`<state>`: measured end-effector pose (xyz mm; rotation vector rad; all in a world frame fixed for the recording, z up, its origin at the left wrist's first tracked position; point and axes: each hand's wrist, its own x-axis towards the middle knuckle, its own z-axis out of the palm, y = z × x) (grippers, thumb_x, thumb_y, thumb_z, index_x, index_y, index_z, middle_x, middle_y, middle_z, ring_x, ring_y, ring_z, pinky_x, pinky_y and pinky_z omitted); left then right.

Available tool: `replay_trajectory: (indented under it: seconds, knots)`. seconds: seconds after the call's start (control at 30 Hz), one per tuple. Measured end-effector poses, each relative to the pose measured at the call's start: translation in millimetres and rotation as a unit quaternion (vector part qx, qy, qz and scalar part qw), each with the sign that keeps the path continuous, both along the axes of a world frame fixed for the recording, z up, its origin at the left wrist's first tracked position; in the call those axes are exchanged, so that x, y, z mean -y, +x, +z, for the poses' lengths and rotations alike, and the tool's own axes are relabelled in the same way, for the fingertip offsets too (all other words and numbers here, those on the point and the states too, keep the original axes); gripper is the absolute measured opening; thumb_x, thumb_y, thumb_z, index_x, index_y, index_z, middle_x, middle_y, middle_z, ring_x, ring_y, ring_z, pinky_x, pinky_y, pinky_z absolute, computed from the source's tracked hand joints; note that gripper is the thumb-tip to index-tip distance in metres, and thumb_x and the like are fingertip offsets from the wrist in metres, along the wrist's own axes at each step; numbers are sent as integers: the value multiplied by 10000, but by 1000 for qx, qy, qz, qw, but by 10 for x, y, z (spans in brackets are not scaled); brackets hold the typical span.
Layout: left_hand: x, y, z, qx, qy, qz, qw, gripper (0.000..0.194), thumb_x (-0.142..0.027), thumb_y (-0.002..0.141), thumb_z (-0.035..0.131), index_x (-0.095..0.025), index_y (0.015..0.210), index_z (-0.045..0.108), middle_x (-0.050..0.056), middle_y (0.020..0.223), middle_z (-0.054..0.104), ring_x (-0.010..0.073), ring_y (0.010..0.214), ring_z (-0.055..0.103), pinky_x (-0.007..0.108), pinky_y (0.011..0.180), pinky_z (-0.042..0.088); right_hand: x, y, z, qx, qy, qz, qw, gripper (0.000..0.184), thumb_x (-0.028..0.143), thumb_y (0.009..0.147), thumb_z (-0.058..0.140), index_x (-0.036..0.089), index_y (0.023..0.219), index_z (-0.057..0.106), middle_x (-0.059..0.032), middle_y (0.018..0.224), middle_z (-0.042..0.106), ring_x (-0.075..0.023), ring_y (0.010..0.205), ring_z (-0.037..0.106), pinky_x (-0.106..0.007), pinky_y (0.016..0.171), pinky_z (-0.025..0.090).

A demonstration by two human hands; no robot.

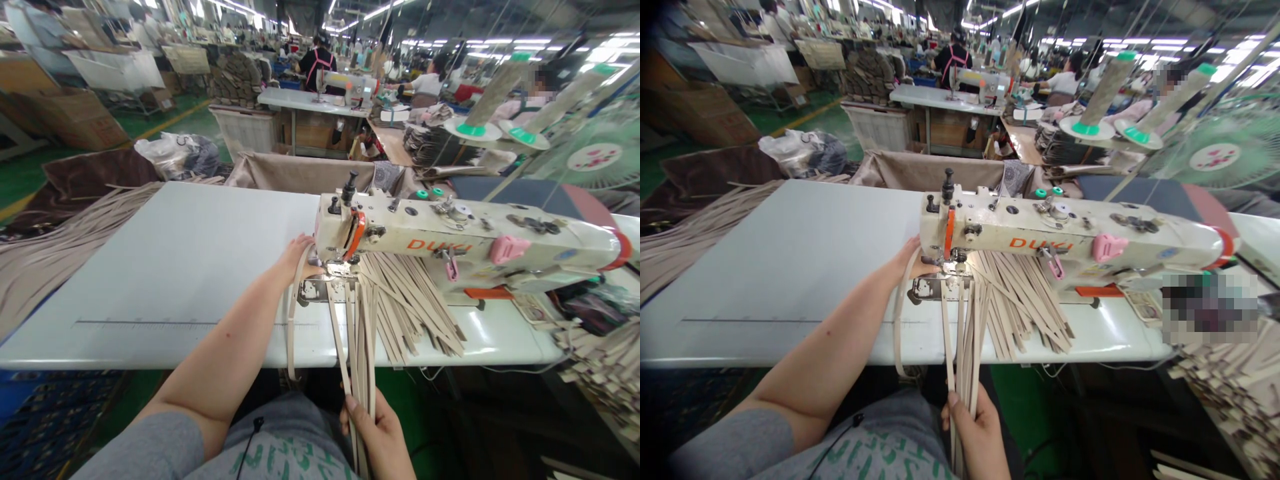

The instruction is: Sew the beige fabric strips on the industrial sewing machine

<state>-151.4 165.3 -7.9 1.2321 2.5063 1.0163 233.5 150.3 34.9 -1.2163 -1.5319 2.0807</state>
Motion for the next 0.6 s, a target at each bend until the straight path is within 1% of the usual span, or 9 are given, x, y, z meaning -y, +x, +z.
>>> replay_trajectory:
  seconds: [0.13, 0.23, 0.33, 0.4, 0.5, 0.6]
  knots:
    - [-3, -5, -39, -3, 5, 5, 1000, 728, -220, 670, 982, -187, 1361, 754, 189, 1571, 686, 461, 1579, 543, 678, 1388, 359, -2, 12, 2, 10, 1, 2, 1000, 619, 800, 757, 944, 202, 842, 807, -12, 633, 700, -185, 610, 592, -314, 662, 498]
    - [-4, -1, -17, 0, 0, 5, 1000, 694, -207, 669, 975, -179, 1331, 769, 179, 1566, 689, 444, 1576, 547, 646, 1396, 365, 0, 11, -5, 15, 8, -4, 1000, 593, 777, 770, 939, 204, 852, 812, -3, 609, 678, -192, 603, 584, -320, 660, 500]
    - [-6, 2, 21, 1, -3, 10, 1000, 658, -189, 668, 958, -205, 1306, 794, 153, 1556, 705, 446, 1576, 547, 651, 1399, 365, 4, -2, -7, 13, 10, -12, 1000, 561, 740, 783, 941, 205, 901, 822, 5, 603, 670, -197, 595, 581, -332, 671, 513]
    - [-5, 1, 47, 4, -5, 4, 1000, 584, -183, 704, 924, -228, 1276, 817, 139, 1553, 716, 448, 1571, 555, 667, 1392, 378, 5, -11, -6, 11, 8, -14, 1000, 553, 728, 774, 950, 206, 906, 825, -1, 624, 685, -196, 598, 586, -333, 666, 516]
    - [-14, 1, 63, 20, -2, -22, 1000, 408, -199, 798, 848, -225, 1205, 849, 141, 1513, 748, 443, 1558, 577, 686, 1390, 383, 9, -19, -10, 10, 10, -14, 1000, 559, 733, 754, 965, 203, 865, 827, -12, 650, 708, -182, 598, 590, -315, 647, 511]
    - [-55, 12, 27, 37, 18, -8, 999, 285, -192, 864, 784, -218, 1135, 870, 141, 1427, 796, 419, 1533, 610, 656, 1411, 363, 26, -34, -21, 18, 10, -22, 1000, 605, 768, 720, 978, 199, 856, 824, -16, 656, 718, -178, 596, 594, -307, 626, 510]
